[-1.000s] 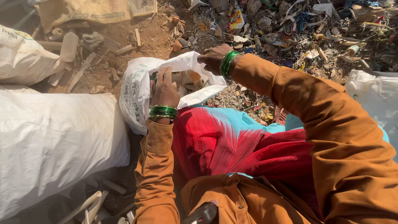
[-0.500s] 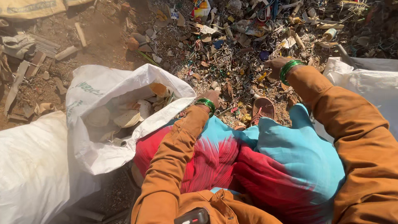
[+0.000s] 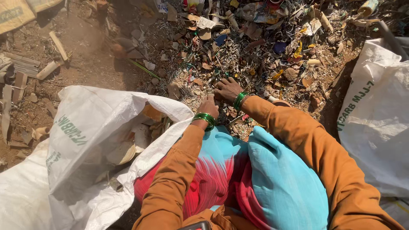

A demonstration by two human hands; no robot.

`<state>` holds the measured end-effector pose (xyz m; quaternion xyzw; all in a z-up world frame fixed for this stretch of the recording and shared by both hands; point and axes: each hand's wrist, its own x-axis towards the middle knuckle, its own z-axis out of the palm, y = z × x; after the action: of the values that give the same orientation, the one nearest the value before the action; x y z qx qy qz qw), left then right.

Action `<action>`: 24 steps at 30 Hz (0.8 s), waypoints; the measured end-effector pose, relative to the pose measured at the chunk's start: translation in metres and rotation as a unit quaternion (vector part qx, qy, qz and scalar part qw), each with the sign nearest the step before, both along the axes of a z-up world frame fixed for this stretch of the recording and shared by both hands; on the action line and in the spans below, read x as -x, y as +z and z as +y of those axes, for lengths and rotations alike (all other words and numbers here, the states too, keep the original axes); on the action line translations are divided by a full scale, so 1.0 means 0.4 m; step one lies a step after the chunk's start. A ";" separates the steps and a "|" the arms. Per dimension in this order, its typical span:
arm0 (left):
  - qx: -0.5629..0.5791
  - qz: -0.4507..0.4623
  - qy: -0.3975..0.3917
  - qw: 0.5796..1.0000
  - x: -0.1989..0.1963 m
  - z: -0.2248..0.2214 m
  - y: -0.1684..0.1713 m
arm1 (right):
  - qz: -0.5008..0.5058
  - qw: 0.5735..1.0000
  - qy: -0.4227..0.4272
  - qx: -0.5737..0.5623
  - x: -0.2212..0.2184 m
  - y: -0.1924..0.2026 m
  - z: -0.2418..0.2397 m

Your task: The person sits on the ground and sorts through a pile of waste and debris by hand, picking up small items, unfolding some of them, and placing them into a white sack.

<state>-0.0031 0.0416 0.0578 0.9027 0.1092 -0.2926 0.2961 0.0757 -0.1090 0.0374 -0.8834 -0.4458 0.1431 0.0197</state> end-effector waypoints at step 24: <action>0.439 -0.070 0.321 0.837 -0.084 -0.006 0.017 | -0.014 0.925 -0.260 -0.277 -0.126 0.152 -0.203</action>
<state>0.0305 0.0393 0.0646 0.6109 0.2316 -0.1345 0.7450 0.1261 -0.1903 0.0981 -0.9296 -0.2230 -0.0084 0.2935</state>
